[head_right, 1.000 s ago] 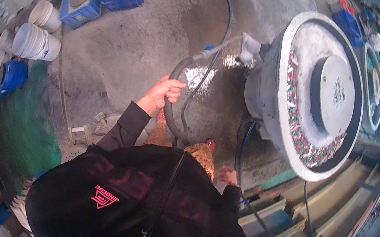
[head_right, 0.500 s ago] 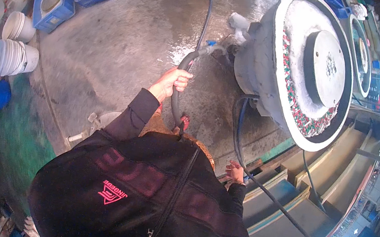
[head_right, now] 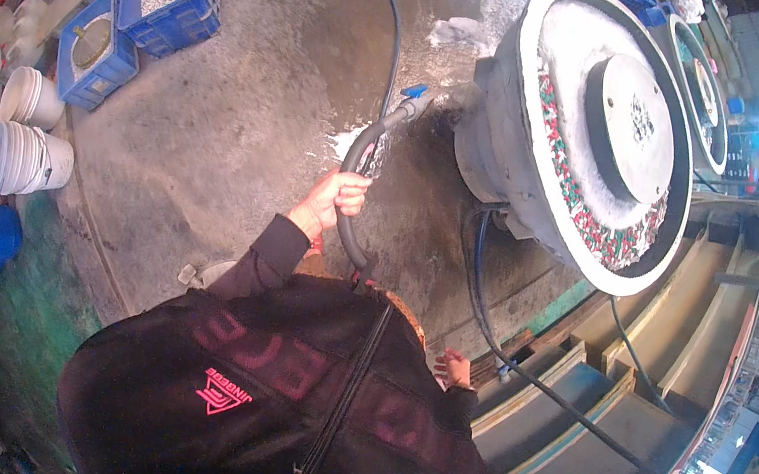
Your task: The person uses a hose to spray water into a rotating industrial drum filled with small colorful items, rinsing them and the surrounding floor area.
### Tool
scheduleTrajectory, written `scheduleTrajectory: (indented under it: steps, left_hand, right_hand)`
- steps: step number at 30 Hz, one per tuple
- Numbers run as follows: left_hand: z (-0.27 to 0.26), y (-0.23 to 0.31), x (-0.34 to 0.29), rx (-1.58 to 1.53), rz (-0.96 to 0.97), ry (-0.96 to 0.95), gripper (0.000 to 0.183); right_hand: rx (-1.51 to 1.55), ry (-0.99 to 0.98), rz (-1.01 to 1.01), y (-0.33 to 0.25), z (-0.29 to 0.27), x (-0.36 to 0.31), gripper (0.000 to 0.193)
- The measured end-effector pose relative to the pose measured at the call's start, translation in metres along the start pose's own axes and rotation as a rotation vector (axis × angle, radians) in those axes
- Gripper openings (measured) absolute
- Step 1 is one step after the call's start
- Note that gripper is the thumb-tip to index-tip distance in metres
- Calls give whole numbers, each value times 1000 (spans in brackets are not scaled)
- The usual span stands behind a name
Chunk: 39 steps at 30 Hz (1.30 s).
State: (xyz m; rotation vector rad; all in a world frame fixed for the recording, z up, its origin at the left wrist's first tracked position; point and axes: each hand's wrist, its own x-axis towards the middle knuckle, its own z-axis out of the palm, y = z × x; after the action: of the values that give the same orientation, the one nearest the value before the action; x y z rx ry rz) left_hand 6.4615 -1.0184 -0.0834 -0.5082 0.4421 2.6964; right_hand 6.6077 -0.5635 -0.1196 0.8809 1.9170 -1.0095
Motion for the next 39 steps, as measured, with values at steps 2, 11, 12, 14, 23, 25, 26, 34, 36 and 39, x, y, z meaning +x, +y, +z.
scheduleTrajectory:
  steps: [2, 11, 12, 14, 23, 25, 26, 34, 36, 39]
  left_hand:
    - [2, -2, -7, -21, 35, -9, 63]
    - [-13, -10, -23, -178, 133, -99, 70]
    - [-12, -11, -22, -171, 128, -102, 71]
    - [-12, -9, -22, -139, 96, -82, 70]
    - [-16, 57, -4, -81, -114, 11, 64]
    - [-21, 77, 8, -51, -151, 34, 63]
    - [-25, 84, 16, -36, -166, 35, 62]
    - [-7, 158, 97, 16, -203, 84, 67]
    - [-9, 179, 120, 21, -192, 68, 66]
    - [-15, 200, 148, 0, -197, 51, 68]
  right_hand:
    - [-46, -8, 1, -15, 10, -5, 30]
    - [-11, -48, -85, -24, -23, 17, 30]
    - [-78, -50, -139, -25, -27, 21, 31]
    - [-80, -70, -74, -60, -12, -2, 30]
    - [-275, -129, 13, -104, 26, 53, 30]
    - [-302, -191, -13, -124, 36, 63, 30]
    - [-314, -200, -8, -130, 39, 71, 30]
    - [-242, -212, -73, -235, 39, 123, 37]
    - [-106, -198, -169, -263, 42, 147, 28]
    - [-191, -195, -163, -335, 66, 127, 31]
